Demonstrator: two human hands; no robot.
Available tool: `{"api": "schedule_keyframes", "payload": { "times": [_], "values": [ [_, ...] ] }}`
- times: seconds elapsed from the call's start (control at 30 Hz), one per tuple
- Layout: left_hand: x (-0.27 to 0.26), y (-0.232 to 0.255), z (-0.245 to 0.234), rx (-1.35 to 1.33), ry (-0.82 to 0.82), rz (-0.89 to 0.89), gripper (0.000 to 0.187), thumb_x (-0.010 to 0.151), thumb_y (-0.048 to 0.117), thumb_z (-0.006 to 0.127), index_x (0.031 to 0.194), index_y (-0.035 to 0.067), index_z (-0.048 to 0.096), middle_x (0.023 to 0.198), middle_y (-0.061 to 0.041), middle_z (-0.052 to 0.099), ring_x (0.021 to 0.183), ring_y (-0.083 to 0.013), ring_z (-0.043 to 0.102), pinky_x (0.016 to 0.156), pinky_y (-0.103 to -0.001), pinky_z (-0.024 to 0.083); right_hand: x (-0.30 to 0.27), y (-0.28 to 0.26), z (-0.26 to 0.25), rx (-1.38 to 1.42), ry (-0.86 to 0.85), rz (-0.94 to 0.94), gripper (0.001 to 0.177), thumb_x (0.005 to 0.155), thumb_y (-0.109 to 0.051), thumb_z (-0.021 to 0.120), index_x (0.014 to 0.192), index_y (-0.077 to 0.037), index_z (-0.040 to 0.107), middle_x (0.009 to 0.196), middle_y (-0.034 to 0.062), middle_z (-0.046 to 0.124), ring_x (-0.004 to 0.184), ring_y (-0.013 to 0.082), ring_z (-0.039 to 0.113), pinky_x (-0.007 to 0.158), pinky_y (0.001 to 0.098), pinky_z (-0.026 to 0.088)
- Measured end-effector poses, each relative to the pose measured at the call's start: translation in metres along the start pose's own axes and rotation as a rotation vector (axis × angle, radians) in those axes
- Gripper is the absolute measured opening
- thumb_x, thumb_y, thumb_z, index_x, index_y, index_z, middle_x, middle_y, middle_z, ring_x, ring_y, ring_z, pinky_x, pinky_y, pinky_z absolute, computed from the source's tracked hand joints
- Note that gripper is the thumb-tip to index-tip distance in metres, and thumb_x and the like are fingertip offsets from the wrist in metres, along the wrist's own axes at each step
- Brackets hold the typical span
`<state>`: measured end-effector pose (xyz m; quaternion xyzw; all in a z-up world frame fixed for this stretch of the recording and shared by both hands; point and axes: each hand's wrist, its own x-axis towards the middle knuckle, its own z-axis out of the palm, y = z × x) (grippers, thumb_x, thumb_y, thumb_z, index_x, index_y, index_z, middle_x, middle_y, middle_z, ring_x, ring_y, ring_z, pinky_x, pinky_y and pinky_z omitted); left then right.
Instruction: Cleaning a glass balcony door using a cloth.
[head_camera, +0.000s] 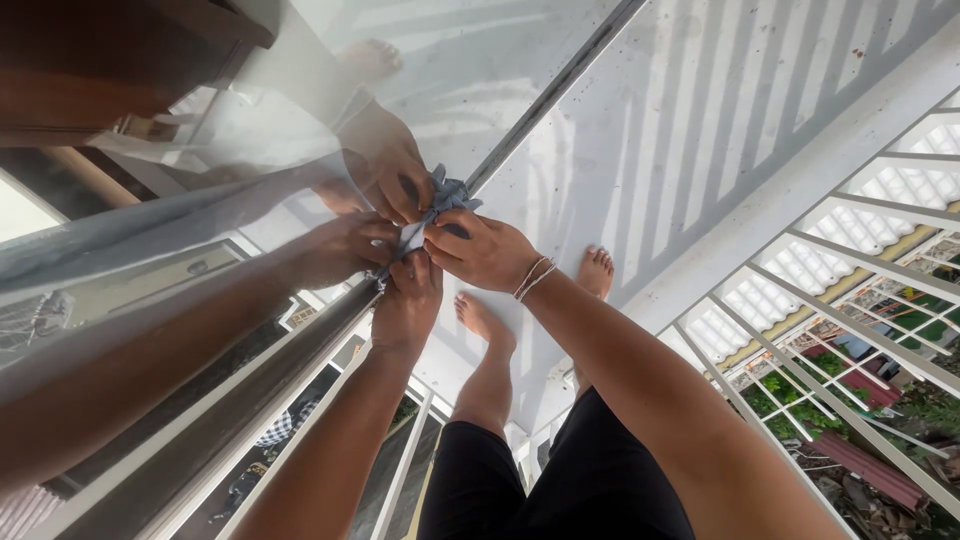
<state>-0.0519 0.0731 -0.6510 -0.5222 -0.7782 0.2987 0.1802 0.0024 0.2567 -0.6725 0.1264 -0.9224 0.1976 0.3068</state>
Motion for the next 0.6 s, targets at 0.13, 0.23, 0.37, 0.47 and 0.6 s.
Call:
{"api": "schedule_keyframes", "payload": {
  "times": [0.13,0.23,0.37,0.47,0.6],
  "values": [
    [0.000,0.021,0.028,-0.026,-0.032,0.037,0.032,0.092,0.017,0.062,0.121,0.005,0.062,0.106,-0.007,0.057,0.081,-0.0149,0.056,0.064,-0.019,0.053,-0.016,0.008,0.019,0.016,-0.001,0.015,0.010,0.087,-0.013,0.075,0.097,-0.013,0.073,0.124,-0.0037,0.062,0.122,0.0177,0.059,0.088,0.0273,0.061],
    [0.001,0.038,0.049,-0.043,-0.036,0.047,0.031,0.094,0.014,0.064,0.122,0.003,0.062,0.108,-0.008,0.057,0.085,-0.0152,0.057,0.069,-0.018,0.055,-0.030,0.015,0.034,0.030,-0.014,0.035,0.009,0.087,-0.012,0.075,0.096,-0.013,0.073,0.124,-0.0032,0.061,0.122,0.0175,0.059,0.087,0.0271,0.061],
    [0.009,0.059,0.076,-0.016,-0.037,0.046,0.027,0.094,0.015,0.065,0.118,0.003,0.063,0.103,-0.007,0.057,0.081,-0.0144,0.057,0.063,-0.018,0.054,-0.050,0.030,0.062,0.034,-0.031,0.064,0.012,0.086,-0.011,0.075,0.098,-0.013,0.074,0.123,-0.0033,0.060,0.122,0.0164,0.058,0.087,0.0258,0.061],
    [0.011,0.077,0.095,0.005,-0.064,0.066,0.025,0.093,0.016,0.065,0.114,0.003,0.063,0.103,-0.007,0.057,0.082,-0.0149,0.058,0.062,-0.017,0.053,-0.065,0.039,0.083,0.063,-0.038,0.086,0.012,0.086,-0.011,0.075,0.097,-0.013,0.074,0.120,-0.0032,0.059,0.121,0.0163,0.059,0.086,0.0262,0.061],
    [0.019,0.097,0.116,0.017,-0.129,0.072,0.027,0.094,0.014,0.063,0.118,0.004,0.063,0.099,-0.006,0.056,0.081,-0.0146,0.057,0.064,-0.018,0.052,-0.089,0.045,0.113,0.125,-0.048,0.156,0.012,0.084,-0.012,0.075,0.096,-0.013,0.075,0.113,-0.0027,0.058,0.118,0.0161,0.059,0.083,0.0274,0.061]
  ]
}}
